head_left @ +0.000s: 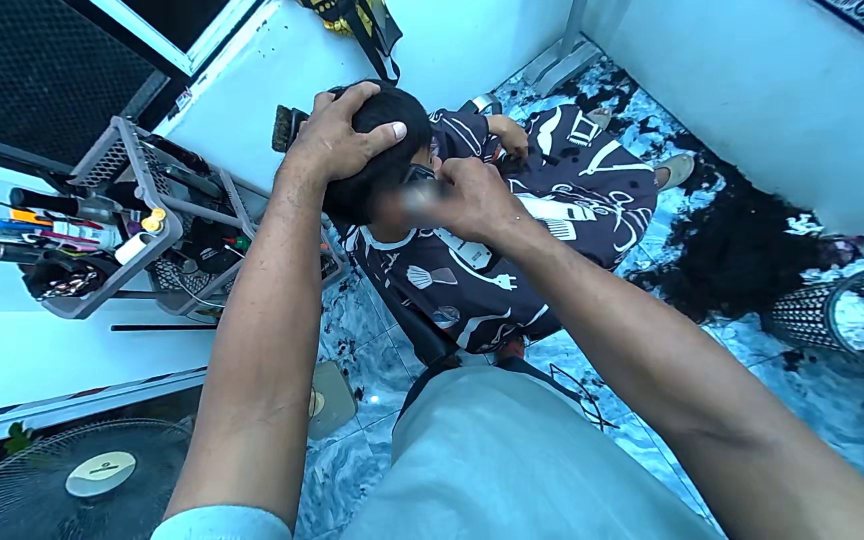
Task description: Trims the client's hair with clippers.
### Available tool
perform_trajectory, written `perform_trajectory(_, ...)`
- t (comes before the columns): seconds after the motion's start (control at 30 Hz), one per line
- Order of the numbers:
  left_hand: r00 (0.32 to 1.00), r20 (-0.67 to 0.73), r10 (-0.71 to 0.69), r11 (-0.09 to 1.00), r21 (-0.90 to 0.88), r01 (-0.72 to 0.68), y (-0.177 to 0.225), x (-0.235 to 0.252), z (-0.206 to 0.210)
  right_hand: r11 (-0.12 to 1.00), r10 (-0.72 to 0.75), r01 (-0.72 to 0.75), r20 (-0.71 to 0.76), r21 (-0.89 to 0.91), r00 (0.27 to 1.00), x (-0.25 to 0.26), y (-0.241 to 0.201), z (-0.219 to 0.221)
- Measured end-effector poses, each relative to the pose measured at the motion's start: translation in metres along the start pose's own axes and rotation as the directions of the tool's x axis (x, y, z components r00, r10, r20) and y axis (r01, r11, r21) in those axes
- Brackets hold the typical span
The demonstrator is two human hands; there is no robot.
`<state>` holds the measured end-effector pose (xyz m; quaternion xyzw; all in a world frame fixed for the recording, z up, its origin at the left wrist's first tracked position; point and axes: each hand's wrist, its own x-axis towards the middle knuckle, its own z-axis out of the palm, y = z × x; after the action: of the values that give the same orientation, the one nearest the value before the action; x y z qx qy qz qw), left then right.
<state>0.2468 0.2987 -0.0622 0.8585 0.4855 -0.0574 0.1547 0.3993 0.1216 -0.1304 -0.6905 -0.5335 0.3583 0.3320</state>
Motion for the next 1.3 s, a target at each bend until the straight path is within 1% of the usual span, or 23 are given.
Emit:
perform_trajectory(0.07,1.000,-0.005,0.002,1.000,-0.004,-0.002,-0.0002,0.0002,-0.0003,1.000,0.007,-0.007,0.003,-0.002,1.000,0.0004,0.0004,-0.0003)
perform_trajectory(0.17,1.000,-0.003,0.003,1.000,-0.005,-0.003,-0.0009,-0.0001,0.0005,0.998,-0.041,0.040,0.013,0.041,0.999,0.0033,0.0020,0.0005)
perform_trajectory(0.3,1.000,-0.001,0.002,1.000,0.003,-0.002,-0.0014,-0.0005,-0.0001,1.000,0.009,-0.009,0.020,-0.019,1.000,0.0021,0.0001,-0.0007)
perform_trajectory(0.43,1.000,-0.007,0.003,1.000,0.003,-0.003,-0.0032,-0.0011,0.0002,0.998,-0.044,0.043,0.017,0.041,0.999,0.0031,0.0010,0.0025)
perform_trajectory(0.53,1.000,0.000,0.006,1.000,0.004,-0.006,-0.0032,-0.0021,-0.0006,1.000,0.011,-0.011,0.035,-0.023,0.999,0.0004,-0.0018,-0.0001)
perform_trajectory(0.57,1.000,0.000,0.007,1.000,0.005,-0.007,-0.0035,-0.0025,-0.0003,1.000,0.003,-0.002,0.031,-0.015,1.000,0.0010,0.0000,0.0005)
perform_trajectory(0.67,1.000,-0.001,0.006,1.000,-0.006,-0.006,-0.0025,-0.0029,-0.0001,0.993,-0.084,0.083,0.012,0.087,0.996,0.0055,0.0052,0.0037)
perform_trajectory(0.7,1.000,-0.001,0.009,1.000,-0.005,-0.009,-0.0030,-0.0031,-0.0002,0.993,-0.079,0.078,0.016,0.084,0.997,0.0054,0.0043,0.0038)
perform_trajectory(0.8,1.000,-0.005,0.015,1.000,-0.002,-0.015,-0.0031,-0.0025,0.0000,1.000,0.012,-0.011,0.044,-0.026,0.999,0.0009,0.0004,-0.0004)
perform_trajectory(0.83,1.000,-0.006,0.015,1.000,-0.004,-0.015,-0.0032,-0.0027,0.0001,1.000,0.013,-0.012,0.042,-0.021,0.999,0.0006,0.0011,-0.0007)
perform_trajectory(0.93,1.000,-0.003,0.017,1.000,-0.017,-0.017,-0.0029,-0.0034,0.0001,0.988,-0.081,0.078,0.017,0.131,0.997,0.0049,0.0052,0.0015)
perform_trajectory(0.97,1.000,-0.003,0.016,1.000,-0.019,-0.016,-0.0032,-0.0037,-0.0002,0.985,-0.093,0.089,0.017,0.145,0.996,0.0055,0.0050,0.0023)
perform_trajectory(1.07,1.000,-0.010,0.024,1.000,-0.016,-0.024,-0.0032,-0.0037,0.0002,1.000,-0.010,0.008,0.045,0.029,0.999,0.0016,0.0025,-0.0011)
perform_trajectory(1.1,1.000,-0.009,0.022,1.000,-0.011,-0.023,-0.0036,-0.0034,0.0003,1.000,0.005,-0.006,0.046,0.018,0.999,0.0014,0.0027,-0.0016)
perform_trajectory(1.13,1.000,-0.008,0.020,1.000,-0.010,-0.021,-0.0039,-0.0032,0.0003,0.999,-0.005,0.003,0.037,0.049,0.999,0.0022,0.0034,-0.0015)
perform_trajectory(1.2,1.000,-0.003,0.019,1.000,-0.006,-0.019,-0.0044,-0.0032,0.0001,0.982,-0.068,0.065,0.008,0.176,0.998,0.0054,0.0045,0.0001)
perform_trajectory(1.23,1.000,-0.002,0.020,1.000,-0.006,-0.020,-0.0049,-0.0035,-0.0002,0.976,-0.087,0.084,0.006,0.199,0.996,0.0062,0.0036,0.0005)
perform_trajectory(1.27,1.000,-0.002,0.022,1.000,-0.006,-0.022,-0.0052,-0.0040,-0.0004,0.983,-0.082,0.078,0.019,0.167,0.996,0.0061,0.0022,-0.0001)
perform_trajectory(1.3,1.000,-0.002,0.023,1.000,-0.004,-0.023,-0.0053,-0.0047,-0.0004,0.994,-0.060,0.056,0.037,0.098,0.998,0.0051,0.0012,-0.0008)
